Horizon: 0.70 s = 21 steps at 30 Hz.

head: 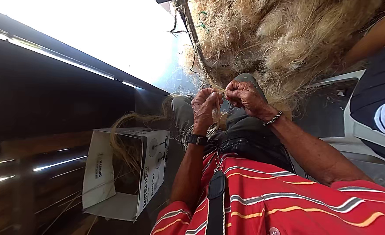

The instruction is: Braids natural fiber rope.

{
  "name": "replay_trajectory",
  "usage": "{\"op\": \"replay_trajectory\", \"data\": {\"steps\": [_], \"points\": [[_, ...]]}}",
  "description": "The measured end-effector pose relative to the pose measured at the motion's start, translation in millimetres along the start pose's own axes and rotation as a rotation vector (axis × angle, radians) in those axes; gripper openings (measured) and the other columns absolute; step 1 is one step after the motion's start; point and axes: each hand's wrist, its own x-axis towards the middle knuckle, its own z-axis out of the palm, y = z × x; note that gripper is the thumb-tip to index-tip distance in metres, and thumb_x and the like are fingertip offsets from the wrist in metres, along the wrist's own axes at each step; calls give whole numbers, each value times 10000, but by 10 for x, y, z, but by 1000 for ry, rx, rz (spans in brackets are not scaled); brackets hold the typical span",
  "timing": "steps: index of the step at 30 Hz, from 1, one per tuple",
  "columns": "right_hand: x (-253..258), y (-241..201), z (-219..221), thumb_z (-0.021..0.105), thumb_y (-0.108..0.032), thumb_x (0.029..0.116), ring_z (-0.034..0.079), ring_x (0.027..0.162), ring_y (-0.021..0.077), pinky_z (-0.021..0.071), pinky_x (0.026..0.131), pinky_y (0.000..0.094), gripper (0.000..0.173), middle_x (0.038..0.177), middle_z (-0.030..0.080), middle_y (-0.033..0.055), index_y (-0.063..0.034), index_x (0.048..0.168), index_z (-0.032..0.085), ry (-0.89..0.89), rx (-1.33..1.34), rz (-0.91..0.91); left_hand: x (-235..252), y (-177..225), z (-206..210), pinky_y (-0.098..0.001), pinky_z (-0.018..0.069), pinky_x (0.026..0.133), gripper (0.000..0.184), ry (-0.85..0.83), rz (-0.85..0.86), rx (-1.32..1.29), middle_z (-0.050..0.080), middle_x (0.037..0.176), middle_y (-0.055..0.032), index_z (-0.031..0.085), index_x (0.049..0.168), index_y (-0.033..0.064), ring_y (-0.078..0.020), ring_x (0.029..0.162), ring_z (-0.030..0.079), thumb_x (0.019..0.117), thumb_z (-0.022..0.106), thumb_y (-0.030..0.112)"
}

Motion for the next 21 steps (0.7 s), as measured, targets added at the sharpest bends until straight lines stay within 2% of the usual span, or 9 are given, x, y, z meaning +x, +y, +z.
{"op": "replay_trajectory", "data": {"steps": [5,9,12,21], "points": [[6,31,-37,549,-33,986,491,551,37,401,505,193,159,685,592,-20,-58,857,639,-53,-104,-60,-21,-3,-66,-256,593,646,128,-76,-19,-45,717,903,-30,638,1098,174,-104,711,691,1060,550,260],[14,-9,-33,565,-44,972,487,548,32,392,508,197,159,667,587,-31,-64,835,644,-80,-237,-84,-11,1,-69,-264,595,661,167,-86,-54,-111,711,915,-26,654,1165,184,-103,723,685,1062,546,258],[15,-58,-18,574,-42,974,478,547,31,384,510,195,162,658,576,-28,-61,829,644,-97,-302,-95,-5,0,-79,-270,602,669,162,-100,-65,-169,725,915,-41,647,1163,183,-110,721,699,1064,523,216],[-5,-80,-11,562,-26,987,491,544,33,399,503,187,160,669,586,-21,-48,846,636,-138,-276,-87,-22,51,-49,-268,595,650,123,-78,-111,-232,704,880,-35,643,1120,186,-109,697,685,1050,542,184]]}}
